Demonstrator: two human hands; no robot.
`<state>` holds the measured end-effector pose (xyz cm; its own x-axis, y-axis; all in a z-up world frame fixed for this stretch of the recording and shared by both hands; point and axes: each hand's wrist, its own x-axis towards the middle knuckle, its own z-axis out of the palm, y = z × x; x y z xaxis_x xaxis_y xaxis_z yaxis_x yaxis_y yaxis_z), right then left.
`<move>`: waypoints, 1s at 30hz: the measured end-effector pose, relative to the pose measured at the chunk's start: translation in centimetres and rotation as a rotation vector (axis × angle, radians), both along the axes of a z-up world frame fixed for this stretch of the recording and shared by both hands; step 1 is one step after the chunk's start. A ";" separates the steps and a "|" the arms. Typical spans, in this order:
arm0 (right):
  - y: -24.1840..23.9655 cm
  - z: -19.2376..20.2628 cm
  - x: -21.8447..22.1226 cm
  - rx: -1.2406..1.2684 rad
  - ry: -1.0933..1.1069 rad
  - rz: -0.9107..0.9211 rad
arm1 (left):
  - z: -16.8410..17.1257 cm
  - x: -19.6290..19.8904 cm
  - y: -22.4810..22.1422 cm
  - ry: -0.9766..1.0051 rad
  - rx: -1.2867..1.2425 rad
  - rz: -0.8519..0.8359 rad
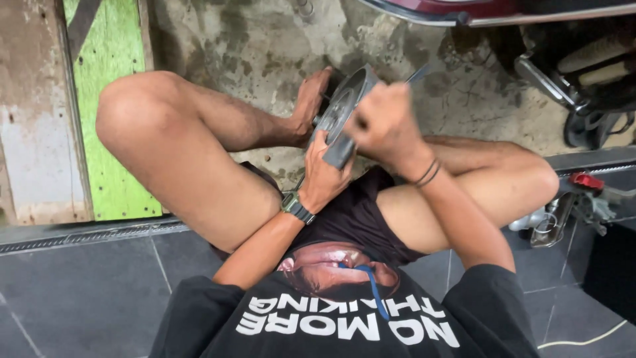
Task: Cleaning and preparing the mating surface of a motorcycle engine casing using a manual scraper and a power grinder.
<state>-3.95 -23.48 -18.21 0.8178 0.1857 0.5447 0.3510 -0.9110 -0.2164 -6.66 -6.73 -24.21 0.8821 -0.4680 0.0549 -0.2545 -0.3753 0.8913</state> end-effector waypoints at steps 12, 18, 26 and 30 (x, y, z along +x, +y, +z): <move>-3.3 0.3 1.0 -0.006 0.042 -0.017 | 3.2 1.1 0.0 -0.020 0.057 -0.049; 1.5 0.5 -0.5 -0.061 -0.035 0.153 | 0.7 0.2 0.7 -0.042 0.118 -0.112; 0.7 2.1 -1.2 -0.007 0.193 0.095 | 0.5 0.3 0.7 -0.125 0.016 -0.103; -3.1 1.6 0.1 0.093 0.195 -0.070 | 3.0 1.0 0.4 -0.121 -0.001 -0.060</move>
